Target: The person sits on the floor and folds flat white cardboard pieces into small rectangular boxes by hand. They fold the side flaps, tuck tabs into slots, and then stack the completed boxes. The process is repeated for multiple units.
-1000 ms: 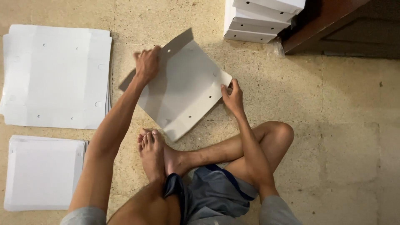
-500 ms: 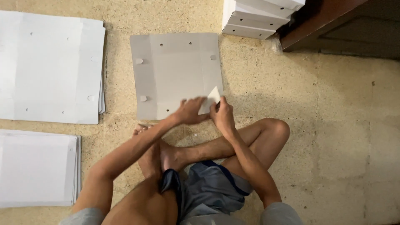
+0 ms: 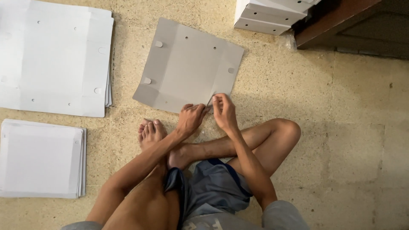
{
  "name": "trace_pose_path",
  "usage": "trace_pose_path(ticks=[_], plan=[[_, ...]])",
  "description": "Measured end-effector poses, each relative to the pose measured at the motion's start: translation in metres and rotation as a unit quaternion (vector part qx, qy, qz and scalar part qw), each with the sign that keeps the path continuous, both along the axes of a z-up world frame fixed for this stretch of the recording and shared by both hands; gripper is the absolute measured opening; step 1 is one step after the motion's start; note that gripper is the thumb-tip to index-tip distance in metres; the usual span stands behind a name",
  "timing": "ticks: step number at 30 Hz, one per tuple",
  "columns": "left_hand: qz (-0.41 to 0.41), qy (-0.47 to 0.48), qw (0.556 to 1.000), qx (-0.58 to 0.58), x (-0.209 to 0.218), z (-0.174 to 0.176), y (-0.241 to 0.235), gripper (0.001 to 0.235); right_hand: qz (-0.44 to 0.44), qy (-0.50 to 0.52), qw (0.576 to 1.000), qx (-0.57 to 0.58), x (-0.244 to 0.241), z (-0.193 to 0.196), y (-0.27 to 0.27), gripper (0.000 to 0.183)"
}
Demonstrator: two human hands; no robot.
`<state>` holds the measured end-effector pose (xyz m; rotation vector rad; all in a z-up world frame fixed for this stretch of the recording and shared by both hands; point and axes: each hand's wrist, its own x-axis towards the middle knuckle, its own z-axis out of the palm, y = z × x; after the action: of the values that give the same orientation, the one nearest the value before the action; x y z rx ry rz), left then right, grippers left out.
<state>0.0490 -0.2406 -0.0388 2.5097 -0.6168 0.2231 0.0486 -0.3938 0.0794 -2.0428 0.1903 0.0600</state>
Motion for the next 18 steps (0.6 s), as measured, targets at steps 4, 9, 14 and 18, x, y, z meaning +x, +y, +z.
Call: trace_pose_path(ticks=[4,9,14,18], plan=[[0.027,0.006,1.0,-0.001,0.005,0.05,0.003,0.022,-0.043,0.081,0.982,-0.164,-0.003,0.002,-0.013,0.042],[0.065,0.003,0.998,-0.017,0.008,0.065,0.002,0.028,-0.012,0.202,0.978,-0.043,-0.004,-0.018,-0.02,0.063],[0.088,-0.029,0.996,0.003,0.01,0.086,0.009,0.029,-0.077,0.152,0.979,0.115,-0.002,-0.017,-0.008,0.051],[0.11,-0.059,0.992,0.027,0.011,0.088,0.01,0.026,-0.089,0.11,0.971,0.193,-0.001,-0.044,-0.005,0.021]])
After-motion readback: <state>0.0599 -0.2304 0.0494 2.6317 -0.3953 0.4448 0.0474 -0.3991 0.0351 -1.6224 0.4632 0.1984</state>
